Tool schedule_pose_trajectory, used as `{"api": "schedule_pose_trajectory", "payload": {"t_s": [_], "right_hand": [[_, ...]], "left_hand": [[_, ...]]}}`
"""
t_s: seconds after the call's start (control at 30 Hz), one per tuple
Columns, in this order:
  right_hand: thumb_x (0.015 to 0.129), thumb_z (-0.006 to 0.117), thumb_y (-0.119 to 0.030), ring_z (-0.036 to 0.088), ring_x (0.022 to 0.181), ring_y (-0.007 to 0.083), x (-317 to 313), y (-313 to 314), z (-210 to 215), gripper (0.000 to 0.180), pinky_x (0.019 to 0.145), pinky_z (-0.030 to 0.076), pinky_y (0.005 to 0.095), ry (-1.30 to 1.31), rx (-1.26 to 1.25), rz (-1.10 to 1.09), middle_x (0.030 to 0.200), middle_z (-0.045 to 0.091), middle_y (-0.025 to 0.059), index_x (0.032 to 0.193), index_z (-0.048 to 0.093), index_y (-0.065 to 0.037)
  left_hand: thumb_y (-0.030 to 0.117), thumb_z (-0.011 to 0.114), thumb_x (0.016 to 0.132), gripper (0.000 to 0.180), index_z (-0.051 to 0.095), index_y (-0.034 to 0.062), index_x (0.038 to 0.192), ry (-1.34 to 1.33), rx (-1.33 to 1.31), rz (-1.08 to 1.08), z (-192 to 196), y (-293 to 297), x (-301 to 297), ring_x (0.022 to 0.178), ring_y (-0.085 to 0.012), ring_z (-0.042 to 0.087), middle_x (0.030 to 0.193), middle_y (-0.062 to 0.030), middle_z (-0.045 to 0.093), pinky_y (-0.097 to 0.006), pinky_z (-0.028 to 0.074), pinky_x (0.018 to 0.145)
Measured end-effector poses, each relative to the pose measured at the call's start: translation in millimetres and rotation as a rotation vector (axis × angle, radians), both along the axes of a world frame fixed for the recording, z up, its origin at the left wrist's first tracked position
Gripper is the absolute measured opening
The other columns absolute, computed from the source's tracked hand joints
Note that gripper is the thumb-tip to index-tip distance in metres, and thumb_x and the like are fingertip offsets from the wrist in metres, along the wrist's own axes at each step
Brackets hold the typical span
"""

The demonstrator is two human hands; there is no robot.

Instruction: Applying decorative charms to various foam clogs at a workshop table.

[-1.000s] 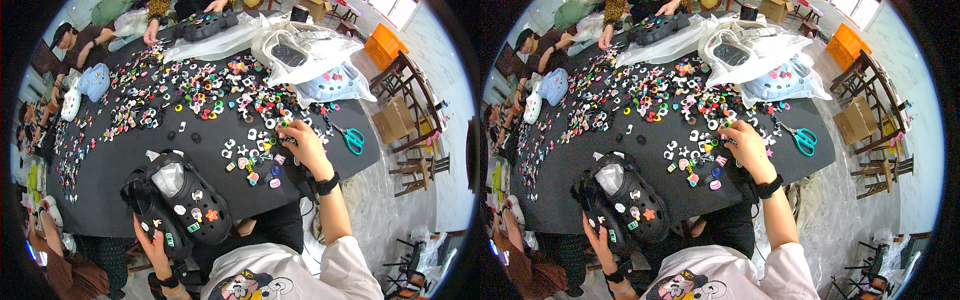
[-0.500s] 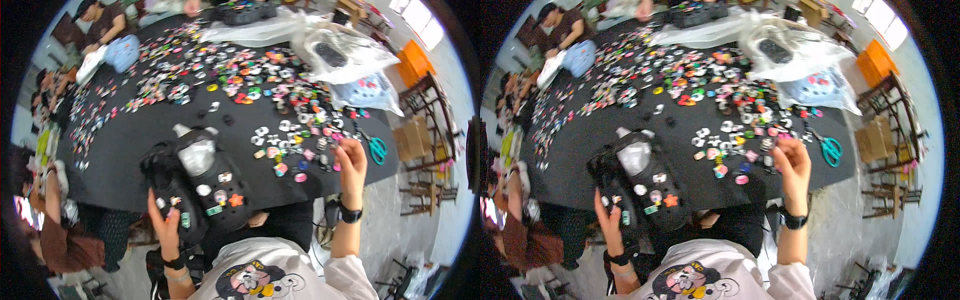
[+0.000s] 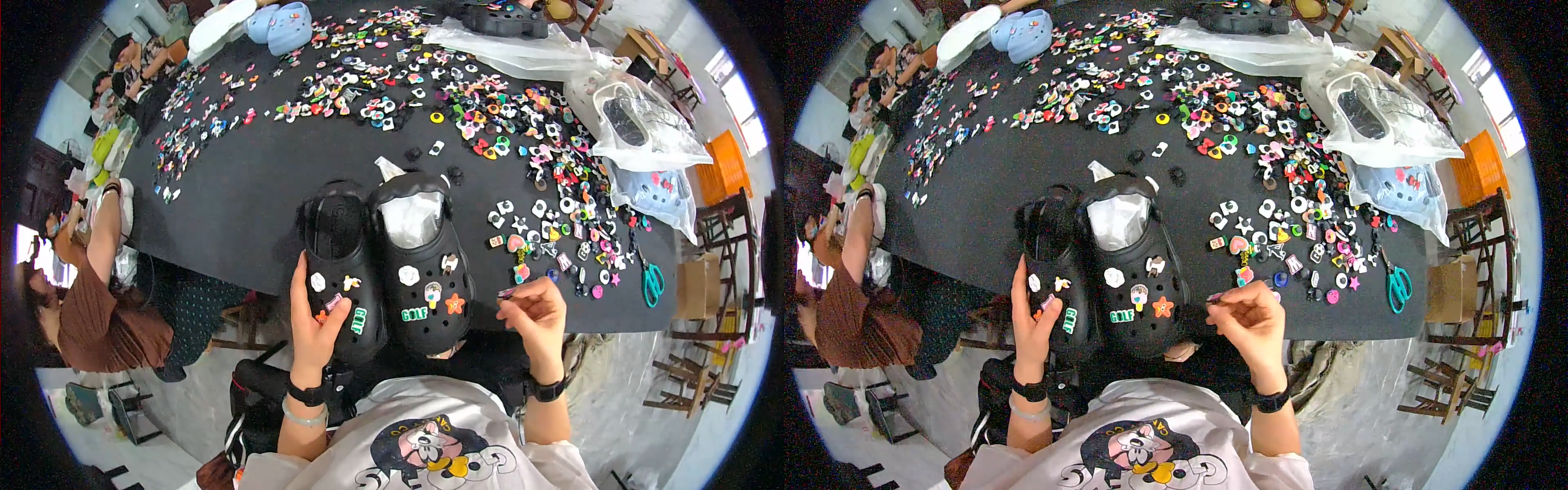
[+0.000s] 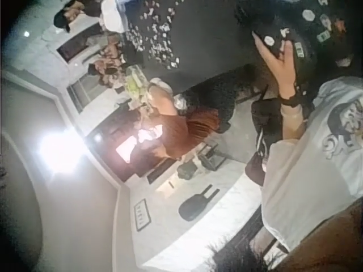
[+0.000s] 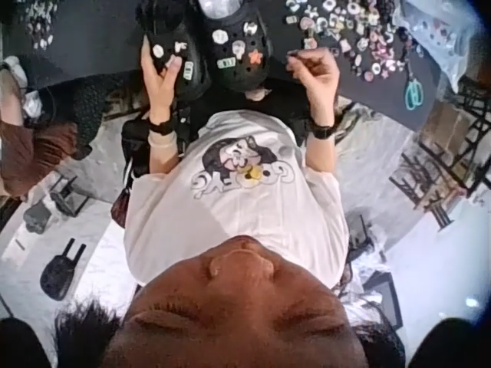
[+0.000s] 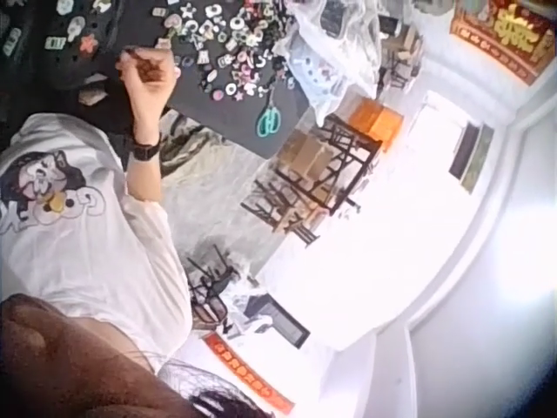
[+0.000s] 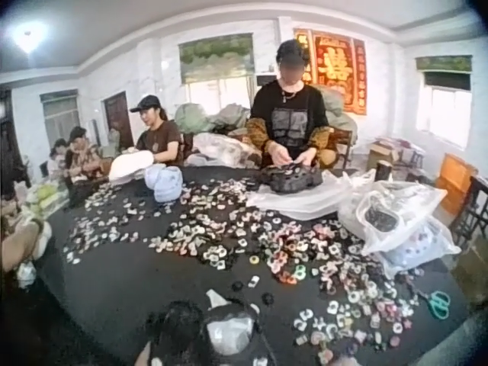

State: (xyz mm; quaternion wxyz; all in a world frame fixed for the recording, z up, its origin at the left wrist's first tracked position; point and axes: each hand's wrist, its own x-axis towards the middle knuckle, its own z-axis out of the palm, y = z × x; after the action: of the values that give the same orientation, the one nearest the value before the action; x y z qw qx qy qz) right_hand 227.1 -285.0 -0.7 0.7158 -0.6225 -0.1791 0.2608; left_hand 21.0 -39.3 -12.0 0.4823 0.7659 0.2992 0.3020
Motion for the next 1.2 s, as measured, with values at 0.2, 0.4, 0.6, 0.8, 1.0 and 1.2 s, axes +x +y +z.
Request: {"api": "schedule_pose_trajectory", "payload": {"t_s": [0.2, 0.4, 0.6, 0.8, 1.0, 1.2], "right_hand": [[0.086, 0.068, 0.007, 0.070, 0.075, 0.0173, -14.9, 9.1, -7.3, 0.016, 0.057, 0.053, 0.0232, 0.064, 0.133, 0.039, 0.091, 0.070, 0.0128, 0.093, 0.057, -0.002], [0.087, 0.065, 0.010, 0.071, 0.079, 0.0201, -25.0, 12.2, -6.9, 0.014, 0.060, 0.056, 0.0247, 0.054, 0.170, 0.074, 0.096, 0.068, 0.0160, 0.092, 0.056, 0.001], [0.083, 0.068, 0.013, 0.071, 0.083, 0.0197, -39.1, 10.6, -14.3, 0.020, 0.067, 0.058, 0.0276, -0.016, 0.185, 0.049, 0.098, 0.067, 0.0159, 0.095, 0.055, 0.002], [0.073, 0.077, 0.004, 0.071, 0.079, 0.0230, -39.4, 17.0, -9.0, 0.024, 0.072, 0.056, 0.0313, -0.676, -0.046, 0.046, 0.090, 0.073, 0.0123, 0.095, 0.073, -0.003], [0.069, 0.080, 0.001, 0.069, 0.073, 0.0236, -43.9, 19.3, -3.1, 0.023, 0.064, 0.053, 0.0323, -0.741, -0.115, 0.047, 0.087, 0.072, 0.0106, 0.089, 0.072, -0.004], [0.066, 0.082, 0.000, 0.064, 0.067, 0.0210, -37.9, 24.9, -6.0, 0.024, 0.059, 0.050, 0.0312, -0.971, -0.052, 0.033, 0.081, 0.066, 0.0058, 0.086, 0.071, -0.006]], "left_hand": [[0.016, 0.072, 0.084, 0.078, 0.031, -0.0042, 0.148, -0.009, -0.002, 0.010, -2.5, -0.5, 1.2, 0.134, -0.0302, 0.042, 0.147, -0.0214, 0.040, -0.039, 0.030, 0.112], [0.016, 0.072, 0.084, 0.078, 0.032, -0.0025, 0.148, -0.019, 0.016, -0.001, -3.1, 0.3, -0.1, 0.133, -0.0299, 0.042, 0.147, -0.0207, 0.041, -0.039, 0.031, 0.112], [0.019, 0.072, 0.084, 0.078, 0.032, -0.0025, 0.148, 0.010, 0.045, 0.006, -1.3, 0.1, -0.2, 0.132, -0.0298, 0.043, 0.146, -0.0208, 0.041, -0.039, 0.032, 0.111], [0.020, 0.072, 0.084, 0.079, 0.032, -0.0037, 0.147, -0.023, 0.007, -0.004, -1.4, 0.2, 0.2, 0.132, -0.0303, 0.043, 0.146, -0.0211, 0.041, -0.040, 0.031, 0.111], [0.020, 0.073, 0.083, 0.081, 0.030, -0.0030, 0.148, -0.025, -0.030, -0.006, -5.3, -0.4, -2.9, 0.136, -0.0309, 0.040, 0.148, -0.0220, 0.038, -0.041, 0.029, 0.113], [0.019, 0.072, 0.083, 0.078, 0.032, -0.0023, 0.146, 0.077, 0.547, 0.103, 22.4, -23.3, -9.8, 0.135, -0.0397, 0.036, 0.150, -0.0237, 0.034, -0.050, 0.025, 0.113]]}}
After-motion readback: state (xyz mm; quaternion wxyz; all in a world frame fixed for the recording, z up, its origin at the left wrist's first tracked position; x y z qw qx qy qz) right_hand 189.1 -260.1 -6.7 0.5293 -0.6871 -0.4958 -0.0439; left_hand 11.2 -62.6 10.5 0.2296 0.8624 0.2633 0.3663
